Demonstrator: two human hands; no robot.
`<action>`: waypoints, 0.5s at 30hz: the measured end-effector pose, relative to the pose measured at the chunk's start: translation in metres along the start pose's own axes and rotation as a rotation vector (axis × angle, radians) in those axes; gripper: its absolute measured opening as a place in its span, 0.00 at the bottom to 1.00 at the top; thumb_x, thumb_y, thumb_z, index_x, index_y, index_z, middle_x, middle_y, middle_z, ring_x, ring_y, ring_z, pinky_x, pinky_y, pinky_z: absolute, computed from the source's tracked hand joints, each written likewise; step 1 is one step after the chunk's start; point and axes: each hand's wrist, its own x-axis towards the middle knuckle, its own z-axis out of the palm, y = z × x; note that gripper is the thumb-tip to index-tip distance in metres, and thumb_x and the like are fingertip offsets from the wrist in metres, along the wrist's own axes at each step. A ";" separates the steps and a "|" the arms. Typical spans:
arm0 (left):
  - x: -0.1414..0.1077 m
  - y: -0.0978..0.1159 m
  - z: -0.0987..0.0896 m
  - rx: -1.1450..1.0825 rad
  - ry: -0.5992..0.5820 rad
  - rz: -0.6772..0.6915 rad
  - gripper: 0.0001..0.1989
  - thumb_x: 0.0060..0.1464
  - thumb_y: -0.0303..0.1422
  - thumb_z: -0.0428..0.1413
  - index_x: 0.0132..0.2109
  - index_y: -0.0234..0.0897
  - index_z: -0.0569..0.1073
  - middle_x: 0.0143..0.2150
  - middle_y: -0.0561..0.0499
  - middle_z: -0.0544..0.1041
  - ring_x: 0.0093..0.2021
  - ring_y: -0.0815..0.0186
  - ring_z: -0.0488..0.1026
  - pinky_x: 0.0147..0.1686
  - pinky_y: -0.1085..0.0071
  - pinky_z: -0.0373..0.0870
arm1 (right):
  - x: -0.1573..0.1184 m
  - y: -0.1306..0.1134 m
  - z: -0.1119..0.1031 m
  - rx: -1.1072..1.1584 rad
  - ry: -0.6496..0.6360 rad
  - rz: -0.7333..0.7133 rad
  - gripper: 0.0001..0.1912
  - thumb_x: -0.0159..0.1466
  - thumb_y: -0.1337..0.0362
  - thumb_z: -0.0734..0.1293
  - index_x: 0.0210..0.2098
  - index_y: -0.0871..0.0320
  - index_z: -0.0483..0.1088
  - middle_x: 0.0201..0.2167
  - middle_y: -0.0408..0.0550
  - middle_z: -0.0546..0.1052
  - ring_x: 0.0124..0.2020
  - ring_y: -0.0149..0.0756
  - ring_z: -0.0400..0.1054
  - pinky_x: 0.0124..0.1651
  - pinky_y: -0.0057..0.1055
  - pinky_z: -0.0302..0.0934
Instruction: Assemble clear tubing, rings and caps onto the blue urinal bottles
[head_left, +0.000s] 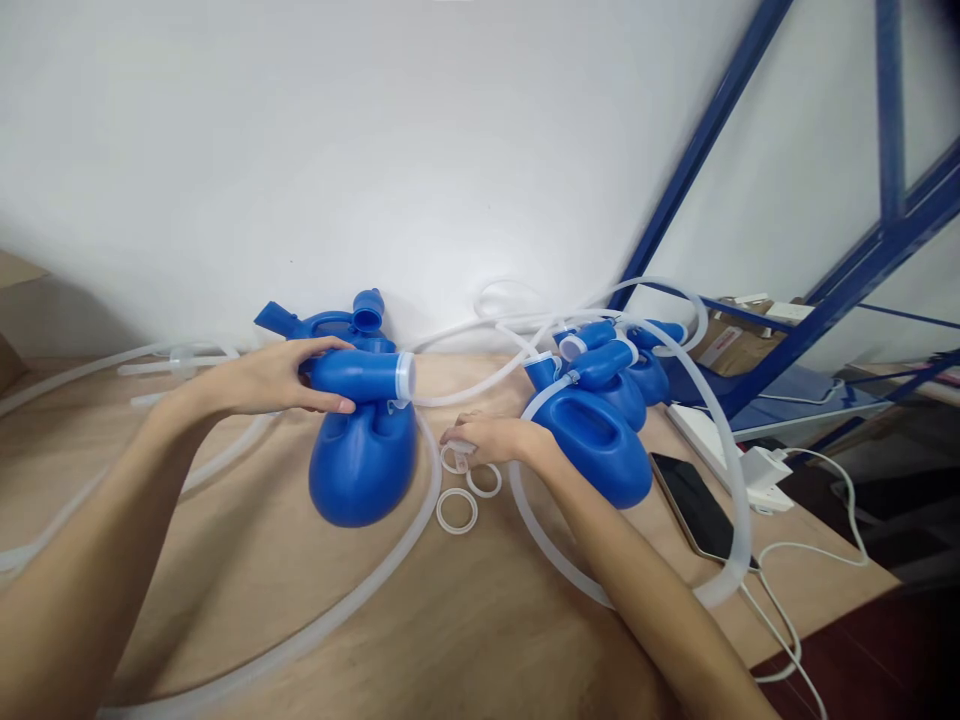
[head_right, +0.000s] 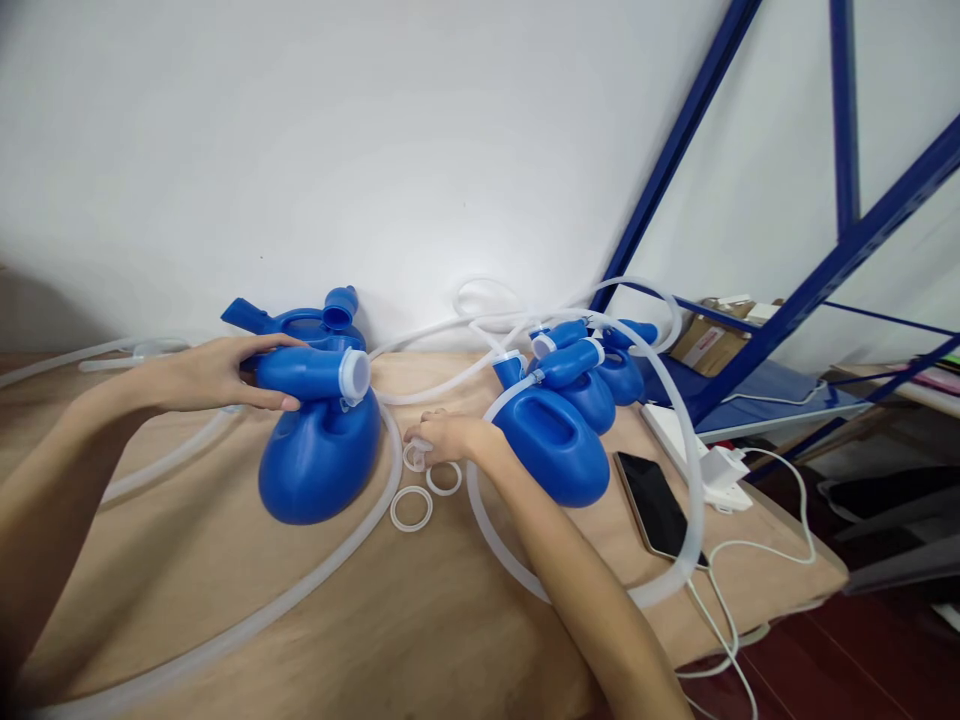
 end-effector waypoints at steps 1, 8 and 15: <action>0.001 0.005 0.003 0.002 0.001 0.004 0.51 0.43 0.65 0.63 0.68 0.43 0.68 0.57 0.46 0.80 0.52 0.49 0.77 0.49 0.62 0.76 | -0.002 0.002 -0.001 -0.006 0.002 -0.001 0.29 0.64 0.61 0.73 0.64 0.53 0.72 0.59 0.58 0.74 0.62 0.55 0.71 0.63 0.43 0.65; -0.006 0.033 0.009 -0.128 -0.059 -0.030 0.58 0.44 0.66 0.61 0.77 0.50 0.53 0.62 0.45 0.78 0.51 0.49 0.81 0.48 0.62 0.78 | -0.023 0.004 -0.013 0.247 0.157 -0.099 0.58 0.56 0.66 0.78 0.78 0.54 0.46 0.77 0.62 0.53 0.77 0.60 0.47 0.74 0.50 0.51; -0.018 -0.045 -0.033 -0.127 0.073 -0.292 0.43 0.57 0.67 0.47 0.66 0.41 0.69 0.61 0.43 0.78 0.50 0.53 0.79 0.45 0.62 0.77 | -0.017 -0.012 -0.019 0.933 0.494 -0.232 0.73 0.58 0.47 0.79 0.76 0.43 0.16 0.79 0.59 0.44 0.79 0.53 0.42 0.75 0.58 0.48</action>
